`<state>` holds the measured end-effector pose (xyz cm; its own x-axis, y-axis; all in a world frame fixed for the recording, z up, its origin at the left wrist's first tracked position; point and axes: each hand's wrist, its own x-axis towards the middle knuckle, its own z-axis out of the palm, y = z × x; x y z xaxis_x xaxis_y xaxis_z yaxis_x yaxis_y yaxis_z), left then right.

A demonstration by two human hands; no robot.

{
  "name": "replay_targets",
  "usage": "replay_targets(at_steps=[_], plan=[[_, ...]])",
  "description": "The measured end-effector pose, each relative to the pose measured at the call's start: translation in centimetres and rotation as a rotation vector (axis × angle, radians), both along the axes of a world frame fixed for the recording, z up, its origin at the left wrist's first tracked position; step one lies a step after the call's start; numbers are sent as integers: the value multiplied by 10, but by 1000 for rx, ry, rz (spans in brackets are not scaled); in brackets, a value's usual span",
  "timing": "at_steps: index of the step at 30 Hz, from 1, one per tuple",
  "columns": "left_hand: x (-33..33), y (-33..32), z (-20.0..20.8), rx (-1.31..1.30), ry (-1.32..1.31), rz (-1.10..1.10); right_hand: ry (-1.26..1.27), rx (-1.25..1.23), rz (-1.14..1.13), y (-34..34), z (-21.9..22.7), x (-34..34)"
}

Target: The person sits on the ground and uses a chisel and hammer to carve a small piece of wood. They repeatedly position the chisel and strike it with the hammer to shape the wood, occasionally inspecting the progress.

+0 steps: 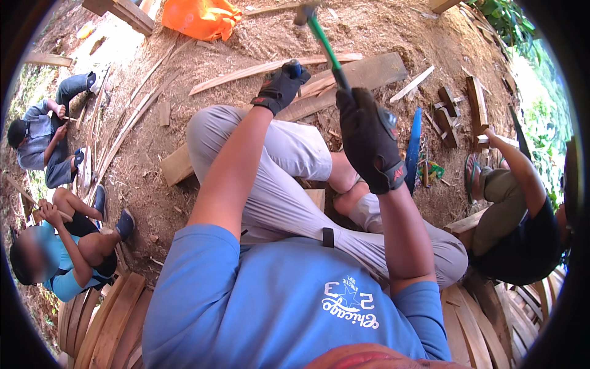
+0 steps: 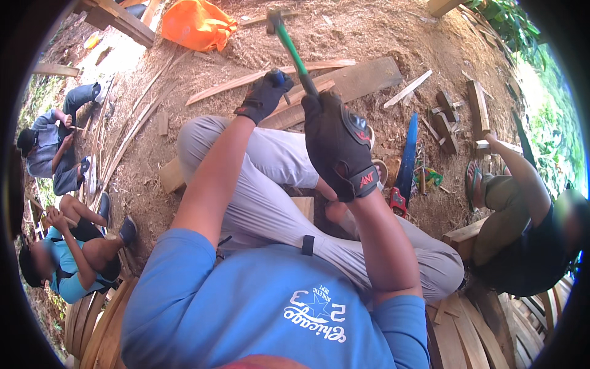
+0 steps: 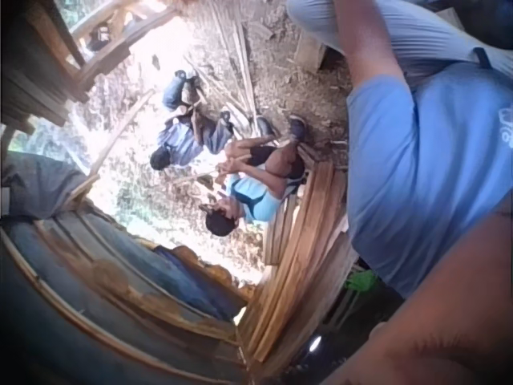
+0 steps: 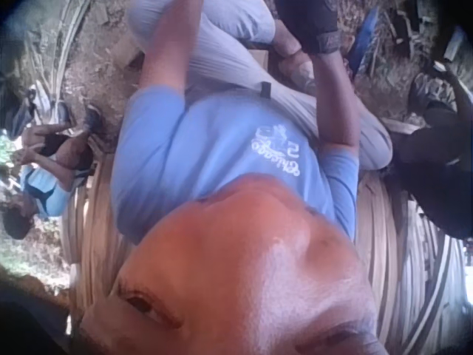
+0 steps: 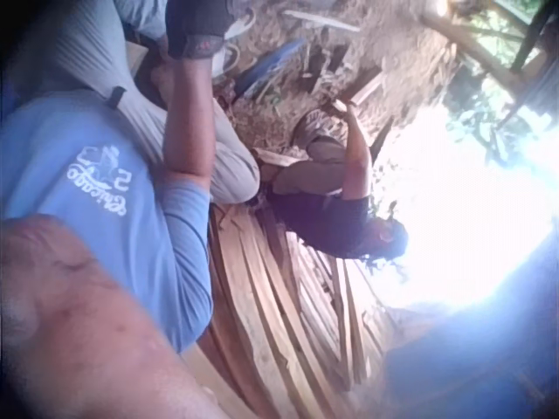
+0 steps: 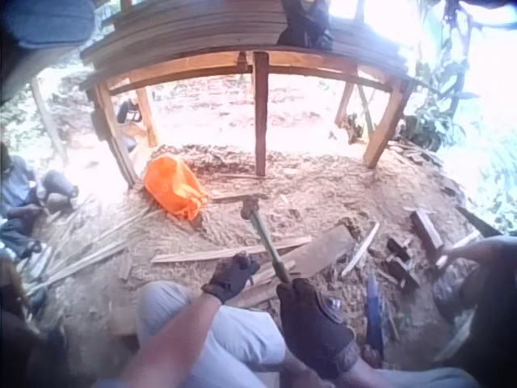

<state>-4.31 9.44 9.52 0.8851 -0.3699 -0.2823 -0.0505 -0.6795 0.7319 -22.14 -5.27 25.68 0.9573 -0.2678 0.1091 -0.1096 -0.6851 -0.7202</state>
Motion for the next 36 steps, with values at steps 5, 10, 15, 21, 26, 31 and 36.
replay_targets(at_steps=[5, 10, 15, 21, 26, 31, 36], plan=[[9, 7, -27, 6, -99, -50, -3, -53, 31, 19, 6, -5], [17, 2, -39, -1, -91, -83, 177, -156, 102, 4, -16, -7], [8, 7, -31, -35, -1, -82, -89, -168, 56, 19, 4, -11], [4, 3, -22, 25, -35, -82, 117, -189, 143, 3, 8, -8], [3, 1, -19, -39, -19, -94, 93, -96, 5, 21, 5, -12], [19, 10, -59, -110, -53, -39, 65, -111, 131, 4, -7, -8], [4, -1, -18, -69, 25, -68, -173, -127, 36, 7, -7, -13]])
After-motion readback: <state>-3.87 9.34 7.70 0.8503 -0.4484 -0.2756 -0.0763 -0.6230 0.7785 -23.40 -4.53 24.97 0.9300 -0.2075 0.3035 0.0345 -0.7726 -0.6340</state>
